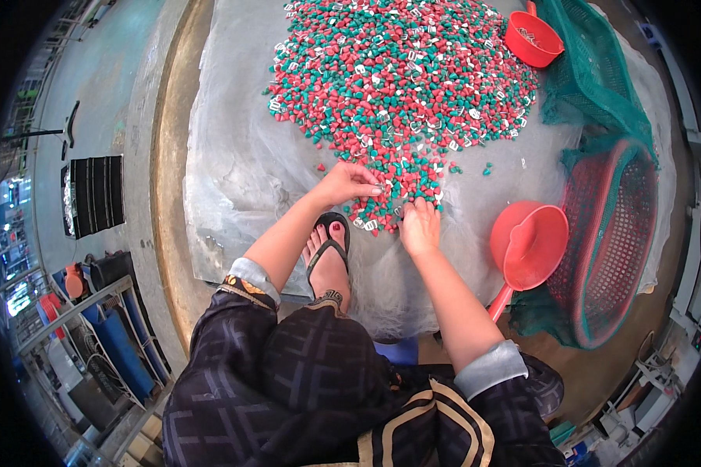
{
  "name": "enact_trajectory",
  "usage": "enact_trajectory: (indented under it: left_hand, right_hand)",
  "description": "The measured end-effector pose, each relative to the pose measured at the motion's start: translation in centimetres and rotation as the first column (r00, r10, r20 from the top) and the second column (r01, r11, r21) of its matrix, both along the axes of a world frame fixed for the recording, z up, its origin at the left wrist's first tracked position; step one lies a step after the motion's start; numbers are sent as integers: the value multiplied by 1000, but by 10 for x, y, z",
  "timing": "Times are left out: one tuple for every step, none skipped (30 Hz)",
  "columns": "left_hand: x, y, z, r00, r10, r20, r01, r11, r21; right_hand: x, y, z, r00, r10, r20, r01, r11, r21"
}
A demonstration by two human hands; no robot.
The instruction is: The person picks up small colored plastic pieces from a large pile on the floor and places specific white pieces with markings into a small red scoop.
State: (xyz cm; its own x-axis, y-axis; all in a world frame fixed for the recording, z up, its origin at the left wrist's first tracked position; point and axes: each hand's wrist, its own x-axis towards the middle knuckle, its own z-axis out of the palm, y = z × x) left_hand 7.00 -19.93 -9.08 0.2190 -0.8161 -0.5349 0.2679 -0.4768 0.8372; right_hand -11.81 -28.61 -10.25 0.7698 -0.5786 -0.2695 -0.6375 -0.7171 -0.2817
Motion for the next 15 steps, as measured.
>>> enact_trajectory:
  left_hand:
    - [1,4,3,992,54,-112,-54,999,1]
    - [3,7,3,987,61,-152,-60,998,14]
    - [5,12,1,979,69,-191,-65,998,27]
    - [6,13,-1,969,76,-233,-68,997,39]
    - [6,14,-2,971,80,-227,-73,997,41]
    - [6,14,-4,971,85,-221,-78,996,42]
    - [5,13,-1,972,92,-215,-85,995,45]
    - [5,11,3,976,63,-207,-56,998,39]
    - [6,10,8,979,32,-199,-26,999,33]
    - [6,8,14,982,3,-190,2,1000,28]
    - [5,8,15,982,-7,-191,12,1000,27]
    - [3,7,15,981,-17,-193,23,999,25]
    - [3,8,17,981,-22,-191,28,999,26]
    - [1,6,17,984,-60,-168,63,998,10]
    - [-2,4,19,985,-97,-144,98,995,-4]
  right_hand:
    - [0,-1,4,1000,-10,29,9,1000,28]
    - [-1,-2,9,998,-21,58,18,998,56]
    - [-2,-2,11,996,-32,86,25,996,85]
    - [-4,-2,9,987,-66,146,55,995,80]
    - [-6,-1,5,974,-99,205,85,993,76]
    - [-8,0,2,956,-130,264,114,991,74]
    - [-6,-1,4,926,-229,302,178,966,186]
    - [-4,-1,6,886,-328,327,233,926,297]
    - [-1,-2,9,838,-427,339,279,870,407]
    - [3,-3,11,778,-546,309,277,741,612]
    - [8,-5,12,715,-653,249,249,571,783]
    - [12,-6,15,653,-740,160,196,370,908]
    - [20,-7,43,621,-784,18,171,158,972]
    - [21,-6,43,634,-774,5,147,127,981]
    - [21,-6,43,647,-762,-8,123,95,988]
